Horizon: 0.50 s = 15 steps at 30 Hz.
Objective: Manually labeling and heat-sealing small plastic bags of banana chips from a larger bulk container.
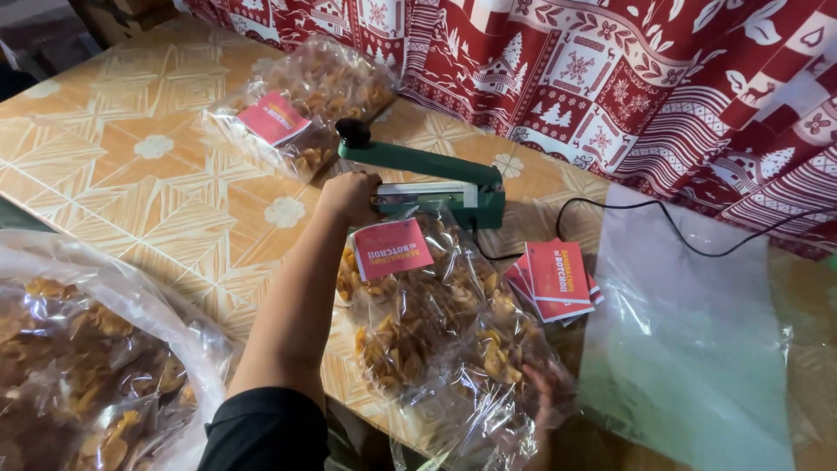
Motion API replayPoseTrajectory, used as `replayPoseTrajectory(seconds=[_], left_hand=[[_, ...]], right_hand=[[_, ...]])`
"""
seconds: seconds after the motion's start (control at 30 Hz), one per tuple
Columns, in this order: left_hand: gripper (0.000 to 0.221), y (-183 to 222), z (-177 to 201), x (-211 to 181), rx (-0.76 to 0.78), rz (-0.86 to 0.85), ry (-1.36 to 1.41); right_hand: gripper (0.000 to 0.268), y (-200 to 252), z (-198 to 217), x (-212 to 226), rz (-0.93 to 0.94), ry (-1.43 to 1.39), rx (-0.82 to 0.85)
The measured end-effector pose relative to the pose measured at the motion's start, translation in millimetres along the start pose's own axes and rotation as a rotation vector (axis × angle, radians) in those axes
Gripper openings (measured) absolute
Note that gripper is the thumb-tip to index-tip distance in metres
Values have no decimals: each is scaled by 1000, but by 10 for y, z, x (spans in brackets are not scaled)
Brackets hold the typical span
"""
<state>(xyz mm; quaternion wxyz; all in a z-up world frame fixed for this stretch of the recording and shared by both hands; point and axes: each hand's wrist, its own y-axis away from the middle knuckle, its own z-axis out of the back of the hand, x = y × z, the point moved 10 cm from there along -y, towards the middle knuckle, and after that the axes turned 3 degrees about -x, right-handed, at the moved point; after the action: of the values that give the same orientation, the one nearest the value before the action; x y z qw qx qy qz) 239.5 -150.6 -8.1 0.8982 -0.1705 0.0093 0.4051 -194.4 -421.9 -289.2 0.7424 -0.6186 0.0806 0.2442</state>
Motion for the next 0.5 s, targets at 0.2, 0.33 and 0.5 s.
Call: replayPoseTrajectory(seconds=[0.2,0.33,0.5], left_hand=[[50,30,-19,22,31,71,45],[49,68,-8,24,36,94,21],[41,108,28,3,41,99,-16]], right_hand=[[54,-8,-95,-137,-246,-857,146],[43,-562,225,-260,-511,-1897,184],[35,-840,391,-342,-728,-2169,201]])
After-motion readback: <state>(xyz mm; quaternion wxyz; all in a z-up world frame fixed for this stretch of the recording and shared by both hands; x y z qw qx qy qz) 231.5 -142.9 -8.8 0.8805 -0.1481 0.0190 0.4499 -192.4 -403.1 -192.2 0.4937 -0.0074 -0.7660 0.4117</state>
